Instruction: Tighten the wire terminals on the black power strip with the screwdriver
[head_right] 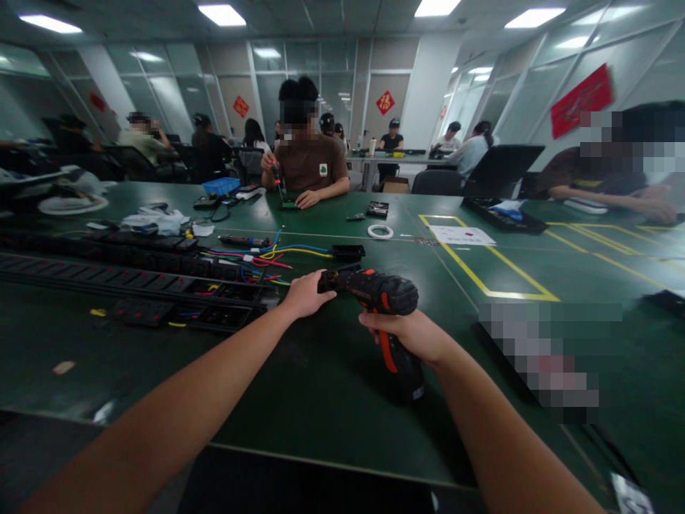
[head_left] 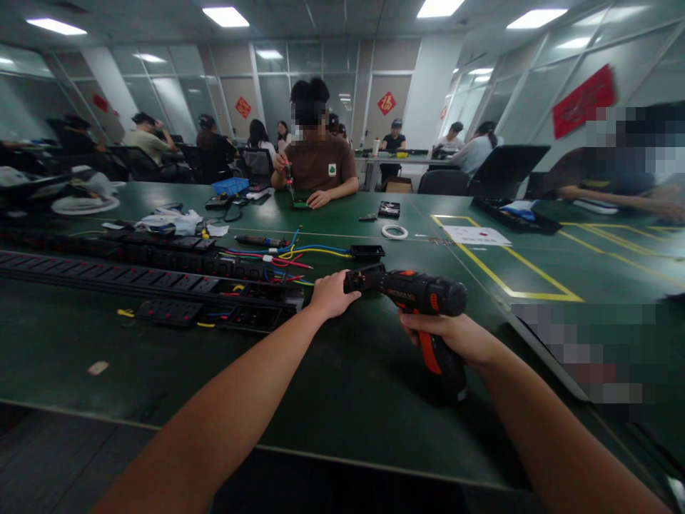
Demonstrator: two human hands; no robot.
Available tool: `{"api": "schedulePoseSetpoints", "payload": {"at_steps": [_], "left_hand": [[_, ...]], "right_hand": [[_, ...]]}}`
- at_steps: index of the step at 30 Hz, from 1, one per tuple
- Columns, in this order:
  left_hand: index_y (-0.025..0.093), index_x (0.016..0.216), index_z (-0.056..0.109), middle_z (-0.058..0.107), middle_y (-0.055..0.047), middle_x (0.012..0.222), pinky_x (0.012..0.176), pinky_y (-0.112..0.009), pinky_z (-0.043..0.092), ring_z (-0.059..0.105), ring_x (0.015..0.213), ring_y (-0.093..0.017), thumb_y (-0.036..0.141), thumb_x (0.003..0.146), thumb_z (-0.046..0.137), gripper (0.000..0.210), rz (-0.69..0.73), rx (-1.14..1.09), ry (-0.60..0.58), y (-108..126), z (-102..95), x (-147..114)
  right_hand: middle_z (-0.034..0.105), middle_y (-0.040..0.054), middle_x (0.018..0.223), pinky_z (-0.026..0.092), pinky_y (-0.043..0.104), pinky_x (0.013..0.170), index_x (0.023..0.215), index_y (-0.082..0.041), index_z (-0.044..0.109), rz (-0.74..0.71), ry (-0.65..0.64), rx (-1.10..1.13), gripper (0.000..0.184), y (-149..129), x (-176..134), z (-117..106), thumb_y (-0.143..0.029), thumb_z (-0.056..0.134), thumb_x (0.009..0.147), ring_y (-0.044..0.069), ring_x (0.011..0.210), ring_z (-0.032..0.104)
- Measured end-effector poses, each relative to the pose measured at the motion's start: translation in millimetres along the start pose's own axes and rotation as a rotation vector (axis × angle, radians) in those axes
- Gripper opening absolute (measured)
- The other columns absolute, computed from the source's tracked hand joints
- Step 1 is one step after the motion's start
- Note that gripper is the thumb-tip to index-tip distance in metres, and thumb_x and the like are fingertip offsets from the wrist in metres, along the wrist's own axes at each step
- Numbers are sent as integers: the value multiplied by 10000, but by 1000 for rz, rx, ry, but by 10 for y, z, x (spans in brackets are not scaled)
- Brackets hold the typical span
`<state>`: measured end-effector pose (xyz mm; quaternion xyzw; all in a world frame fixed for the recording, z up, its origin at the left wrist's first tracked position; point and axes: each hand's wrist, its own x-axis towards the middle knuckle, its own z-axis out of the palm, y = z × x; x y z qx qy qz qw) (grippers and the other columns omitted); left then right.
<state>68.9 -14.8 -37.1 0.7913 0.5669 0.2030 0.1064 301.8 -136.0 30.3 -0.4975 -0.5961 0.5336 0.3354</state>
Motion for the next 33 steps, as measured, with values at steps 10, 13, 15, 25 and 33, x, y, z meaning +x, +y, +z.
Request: {"api": "schedulePoseSetpoints", "payload": {"at_steps": [10, 13, 15, 25, 33], "left_hand": [[209, 1475, 523, 672, -122, 1389, 1067, -460, 451, 632, 1253, -330, 522, 912, 665, 659, 6, -2, -3, -14, 5, 9], [223, 1468, 529, 674, -116, 1389, 1063, -454, 454, 636, 1249, -326, 516, 909, 674, 647, 1, 4, 0, -6, 2, 6], [228, 1466, 531, 676, -116, 1386, 1061, -452, 456, 638, 1247, -327, 515, 909, 676, 642, 2, 2, 2, -7, 6, 7], [226, 1465, 534, 672, -118, 1393, 1070, -453, 449, 635, 1255, -330, 508, 902, 687, 648, 7, -14, 7, -21, 12, 14], [193, 1458, 551, 691, -122, 1352, 1056, -484, 454, 645, 1225, -350, 485, 910, 681, 635, 25, -31, 25, -16, 10, -18]], "right_hand": [[618, -2, 687, 458, 334, 642, 830, -188, 694, -8, -4, -10, 359, 3, 3, 4, -511, 831, 752, 187, 645, 569], [615, -5, 664, 450, 332, 629, 791, -192, 687, 0, 13, -21, 369, -17, -3, 10, -521, 840, 727, 181, 622, 560], [624, -1, 661, 449, 331, 628, 777, -191, 685, 1, 18, -32, 371, -29, -6, 15, -522, 843, 719, 181, 620, 563], [632, 6, 656, 450, 330, 627, 749, -198, 684, 8, 16, -24, 368, -17, -4, 14, -529, 844, 716, 191, 627, 573], [617, -5, 641, 437, 339, 639, 798, -192, 686, 4, 6, -32, 349, -74, -39, 40, -507, 824, 745, 188, 624, 558]]}}
